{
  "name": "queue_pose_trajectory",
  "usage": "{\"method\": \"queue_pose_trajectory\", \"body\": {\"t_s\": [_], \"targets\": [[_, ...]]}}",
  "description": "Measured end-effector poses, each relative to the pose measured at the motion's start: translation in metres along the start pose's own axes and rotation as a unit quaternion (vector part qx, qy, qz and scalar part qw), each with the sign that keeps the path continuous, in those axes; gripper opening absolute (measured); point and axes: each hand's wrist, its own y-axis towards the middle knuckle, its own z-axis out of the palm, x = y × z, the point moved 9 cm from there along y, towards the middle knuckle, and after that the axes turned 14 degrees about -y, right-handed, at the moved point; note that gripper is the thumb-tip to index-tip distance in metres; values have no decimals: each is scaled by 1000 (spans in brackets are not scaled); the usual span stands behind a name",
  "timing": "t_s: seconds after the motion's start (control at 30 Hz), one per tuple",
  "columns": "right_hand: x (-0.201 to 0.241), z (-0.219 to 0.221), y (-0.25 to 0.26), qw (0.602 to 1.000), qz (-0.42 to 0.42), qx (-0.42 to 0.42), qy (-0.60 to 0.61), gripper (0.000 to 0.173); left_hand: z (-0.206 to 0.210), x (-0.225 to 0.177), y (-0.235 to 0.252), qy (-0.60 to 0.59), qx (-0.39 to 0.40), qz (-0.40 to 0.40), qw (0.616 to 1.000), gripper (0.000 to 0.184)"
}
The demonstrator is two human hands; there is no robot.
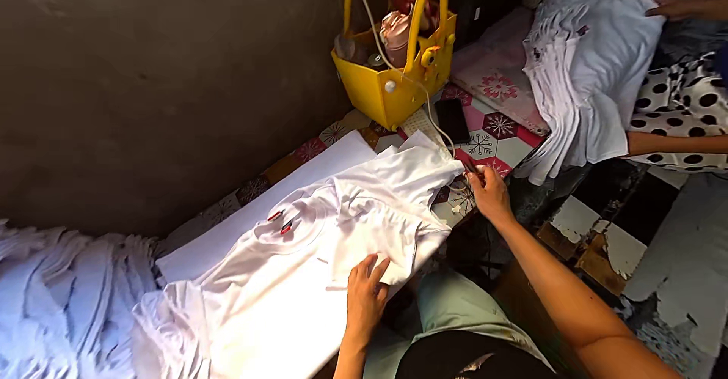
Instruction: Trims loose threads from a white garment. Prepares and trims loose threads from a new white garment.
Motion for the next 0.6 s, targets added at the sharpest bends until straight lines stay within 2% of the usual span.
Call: {"method": "queue_pose_trajectory", "body": {"t_s": [0.07, 0.13, 0.23, 0.27, 0.33, 0.4, 0.47, 0.6], "targets": [[-26, -6, 35, 995, 31, -9, -90, 46, -1, 0, 0, 12, -27, 32, 999, 41], [-39, -8, 59, 989, 34, -24, -144, 43, -1, -1, -1, 11, -22, 52, 998, 39], [-13, -18, 63, 989, -40, -86, -112, 39, -3, 2, -7, 4, -22, 60, 998, 38], [2, -18, 60, 992, -55, -82, -82, 40, -3, 5, -10, -2, -29, 55, 998, 38], [27, -7, 57, 997, -62, -26, -32, 45, -3, 10, -15, -10, -48, 49, 998, 37], [39, 10, 64, 998, -48, 31, -30, 39, -3, 10, -16, -8, -58, 47, 997, 37], [41, 15, 71, 997, -27, 48, -46, 29, -4, 9, -15, -9, -60, 42, 997, 38], [18, -15, 71, 999, -9, -20, -25, 28, -4, 10, -19, -1, -50, 52, 997, 37]]}}
